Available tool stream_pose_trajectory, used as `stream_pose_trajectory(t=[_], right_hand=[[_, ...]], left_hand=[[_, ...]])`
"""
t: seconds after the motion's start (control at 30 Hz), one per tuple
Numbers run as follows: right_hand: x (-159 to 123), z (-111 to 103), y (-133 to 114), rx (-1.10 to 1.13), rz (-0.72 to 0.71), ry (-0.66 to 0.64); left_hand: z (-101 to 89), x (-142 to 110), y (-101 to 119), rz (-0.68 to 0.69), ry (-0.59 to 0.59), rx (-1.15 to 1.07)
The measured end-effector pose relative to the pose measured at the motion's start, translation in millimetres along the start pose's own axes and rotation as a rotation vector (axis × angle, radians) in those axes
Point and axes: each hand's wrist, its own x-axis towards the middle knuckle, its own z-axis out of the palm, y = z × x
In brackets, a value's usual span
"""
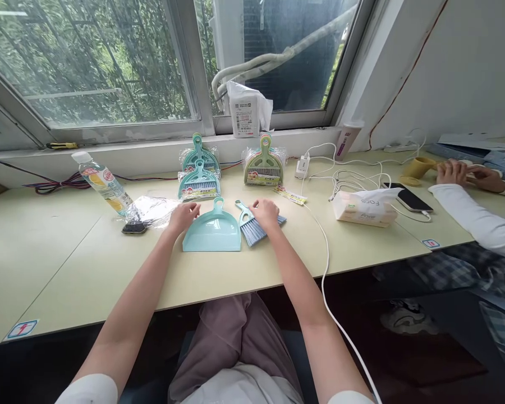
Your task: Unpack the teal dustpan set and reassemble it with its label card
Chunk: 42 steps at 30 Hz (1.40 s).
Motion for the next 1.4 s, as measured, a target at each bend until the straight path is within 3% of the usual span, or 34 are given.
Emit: stream_pose_trajectory(t=[0.17,0.3,0.4,0.57,0.8,0.9,1.03,1.13,1.23,1.4], right_hand=[[16,-22,21,0.399,0.272,0.439],[27,-33,47,0.664,0.479,0.621],[29,-36,56,0.759,0.495,0.643],[28,-37,55,0.850,0.388,0.621],[33,-30,54,0.707,0.452,0.691],[31,-29,45,0.621,0.363,0.618],[19,-17,22,0.351,0.015,0.319],[4,0,5,0.080,-0.085,0.040],[-7,14,-7,-0.071,-0.161,-0.062],[-9,11,-8,-0.091,-0.171,-0.170]], left_hand=[[-5.3,5,-13,-0.153,0.241,-0.071],[-6.5,7,-24,-0.188,0.356,-0.141],[-5.2,7,-26,-0.195,0.404,-0.170],[-5.7,7,-21,-0.198,0.451,-0.214],[-3.7,8,-22,-0.157,0.529,-0.197],[-3.5,9,-20,-0.142,0.526,-0.153],[-3.8,6,-10,0.036,0.450,-0.094],[0.5,0,1,0.166,0.177,-0.011],[8.3,-6,11,0.229,-0.060,0.112],[12.9,-8,15,0.182,-0.034,0.195]])
